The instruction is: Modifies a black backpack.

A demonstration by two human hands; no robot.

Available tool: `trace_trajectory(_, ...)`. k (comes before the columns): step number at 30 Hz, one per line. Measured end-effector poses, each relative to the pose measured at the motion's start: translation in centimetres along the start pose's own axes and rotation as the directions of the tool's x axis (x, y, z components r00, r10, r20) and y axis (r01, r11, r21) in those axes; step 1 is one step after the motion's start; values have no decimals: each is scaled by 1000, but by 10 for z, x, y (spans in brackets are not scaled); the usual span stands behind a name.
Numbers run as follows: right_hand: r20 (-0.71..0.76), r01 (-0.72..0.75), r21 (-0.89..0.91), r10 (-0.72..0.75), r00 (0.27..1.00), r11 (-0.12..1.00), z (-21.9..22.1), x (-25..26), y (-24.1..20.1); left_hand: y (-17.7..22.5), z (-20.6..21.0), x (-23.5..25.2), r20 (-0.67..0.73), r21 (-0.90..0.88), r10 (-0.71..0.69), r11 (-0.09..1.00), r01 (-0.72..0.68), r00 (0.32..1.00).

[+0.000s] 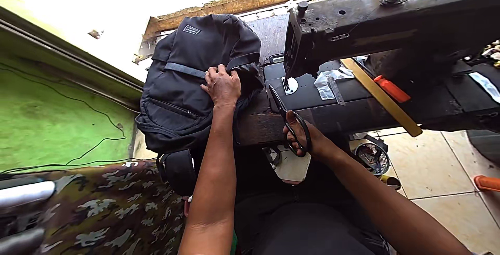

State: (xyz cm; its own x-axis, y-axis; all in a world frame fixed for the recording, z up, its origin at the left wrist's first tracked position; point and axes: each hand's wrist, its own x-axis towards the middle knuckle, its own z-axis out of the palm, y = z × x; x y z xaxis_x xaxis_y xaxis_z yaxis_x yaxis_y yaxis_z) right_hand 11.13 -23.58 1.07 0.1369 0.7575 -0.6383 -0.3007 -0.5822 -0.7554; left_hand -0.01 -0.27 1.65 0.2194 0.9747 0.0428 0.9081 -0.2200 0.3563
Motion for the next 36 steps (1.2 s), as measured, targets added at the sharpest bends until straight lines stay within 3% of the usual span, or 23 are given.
trace_trajectory(2,-13,77,-209,-81,997,975,-20,-15,13,0,-16,-3,103,5,25,1000,-26,994)
trace_trajectory(4,-101,106,-529,-187,977,842,-46,-36,23,-6,-43,-11,263,25,97,994,-107,960)
trace_trajectory(7,-302,-31,-795,-349,887,606,-88,-60,27,-30,-90,-34,412,89,189,965,-246,891)
trace_trajectory(10,-433,-174,-852,-477,765,494,-129,-54,18,-71,-124,-67,362,143,236,942,-304,902)
trace_trajectory(14,-468,-327,-882,-557,686,339,-159,-31,1,-116,-128,-98,251,164,316,917,-362,915)
trace_trajectory(16,-401,-262,-915,-626,669,307,-136,-32,-10,-127,-119,-114,226,159,338,912,-377,913)
trace_trajectory(18,-256,-40,-944,-650,716,328,-93,-30,-19,-136,-105,-126,191,138,394,896,-422,899)
trace_trajectory(19,-173,101,-924,-638,750,368,-68,-23,-22,-141,-98,-130,156,126,436,881,-456,886)
trace_trajectory(21,-65,298,-760,-524,850,577,-19,7,-27,-149,-89,-137,32,115,511,852,-511,859)
trace_trajectory(23,-45,326,-455,-387,921,829,21,44,-33,-148,-89,-150,-106,100,522,852,-513,846)
trace_trajectory(25,-58,322,-52,-325,944,945,48,76,-40,-142,-91,-168,-216,98,526,850,-517,823)
trace_trajectory(27,-64,272,320,-266,962,907,63,99,-50,-141,-87,-190,-281,99,547,834,-543,789)
trace_trajectory(29,2,213,518,-251,968,828,67,107,-51,-146,-78,-212,-288,92,558,825,-557,779)
trace_trajectory(33,218,141,574,-317,923,807,56,82,-32,-164,-74,-235,-68,-31,512,857,-514,857)
trace_trajectory(36,307,137,563,-360,881,815,42,60,-18,-151,-89,-218,-93,-231,488,837,-495,868)
